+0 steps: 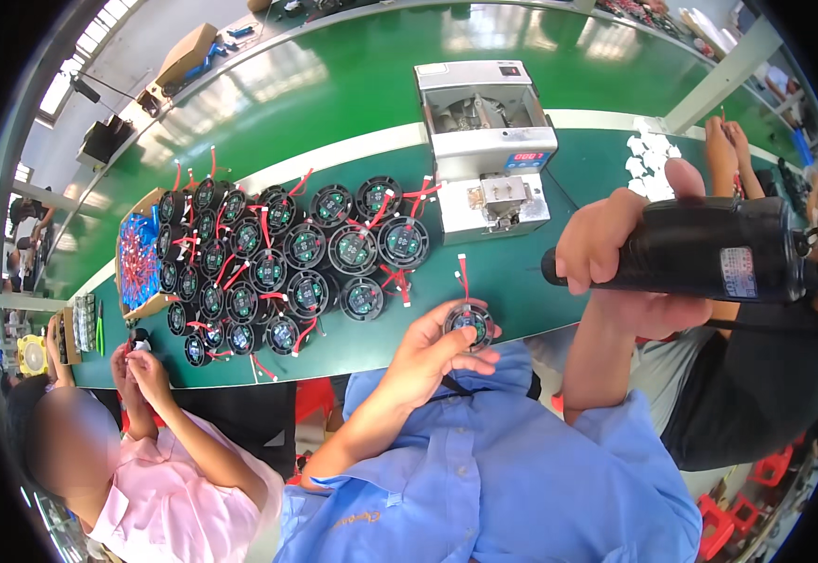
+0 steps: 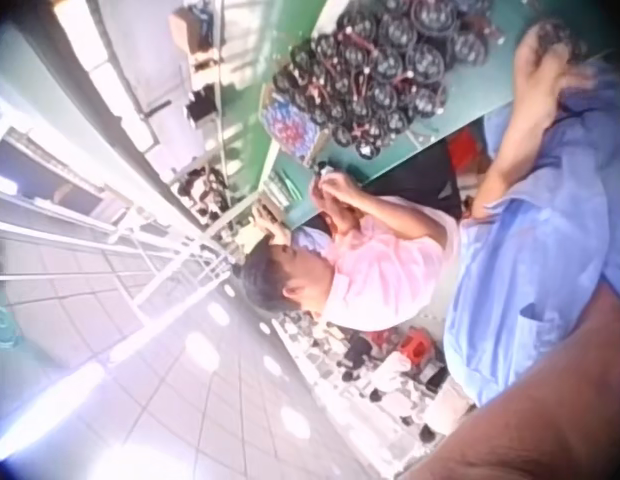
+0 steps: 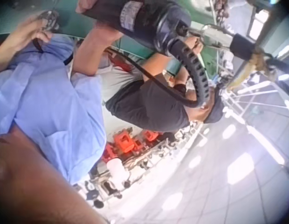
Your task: Assembling small electronic components on a production line using an electric screwdriver.
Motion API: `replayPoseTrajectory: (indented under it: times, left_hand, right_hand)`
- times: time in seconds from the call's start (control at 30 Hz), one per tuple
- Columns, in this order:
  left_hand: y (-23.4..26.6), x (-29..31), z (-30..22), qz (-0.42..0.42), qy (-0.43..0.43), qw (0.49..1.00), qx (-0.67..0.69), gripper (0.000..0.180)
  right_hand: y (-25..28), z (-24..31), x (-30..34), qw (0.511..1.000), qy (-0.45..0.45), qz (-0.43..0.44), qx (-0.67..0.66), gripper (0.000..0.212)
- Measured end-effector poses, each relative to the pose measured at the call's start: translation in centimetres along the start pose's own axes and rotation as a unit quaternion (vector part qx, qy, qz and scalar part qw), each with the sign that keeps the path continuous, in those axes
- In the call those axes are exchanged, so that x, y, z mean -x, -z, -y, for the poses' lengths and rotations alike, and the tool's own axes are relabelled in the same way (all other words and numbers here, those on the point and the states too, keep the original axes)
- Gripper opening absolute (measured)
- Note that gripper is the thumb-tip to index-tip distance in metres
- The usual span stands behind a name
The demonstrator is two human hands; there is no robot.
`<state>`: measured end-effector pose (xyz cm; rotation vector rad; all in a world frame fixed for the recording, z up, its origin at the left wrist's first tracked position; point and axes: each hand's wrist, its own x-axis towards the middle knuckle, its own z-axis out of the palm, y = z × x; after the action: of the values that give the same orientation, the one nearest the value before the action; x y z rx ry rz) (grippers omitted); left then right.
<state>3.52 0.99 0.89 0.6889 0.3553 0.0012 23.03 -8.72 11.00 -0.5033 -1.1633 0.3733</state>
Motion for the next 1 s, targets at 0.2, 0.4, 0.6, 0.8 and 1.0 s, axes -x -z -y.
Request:
replayPoseTrajectory:
  times: [0.2, 0.4, 0.6, 0.8, 1.0]
  left_hand:
    - [0.5, -0.6, -0.1, -0.039, -0.031, 0.999, -0.017, 0.036]
    - [-0.1, -1.8, 0.3, -0.055, -0.068, 0.996, -0.003, 0.037]
    - [-0.5, -2.3, 0.3, -0.072, -0.102, 0.992, -0.01, 0.033]
    - [-0.2, -2.5, 0.6, -0.076, -0.11, 0.991, 0.015, 0.036]
    - [-0.2, -2.8, 0.4, -0.063, -0.084, 0.994, 0.027, 0.038]
  right_hand:
    - [-1.6, -1.9, -2.0, 0.98, 0.0, -0.139, 0.144, 0.094]
    - [-1.3, -3.9, -3.4, 0.972, 0.028, -0.087, 0.215, 0.087]
    - [-0.6, -6.1, -3.6, 0.976, 0.092, -0.04, 0.195, 0.033]
    - [-2.5, -2.7, -1.9, 0.967, -0.026, -0.129, 0.219, 0.084]
    - [-4.1, -0.5, 0.9, 0.997, -0.004, -0.052, 0.049, 0.096]
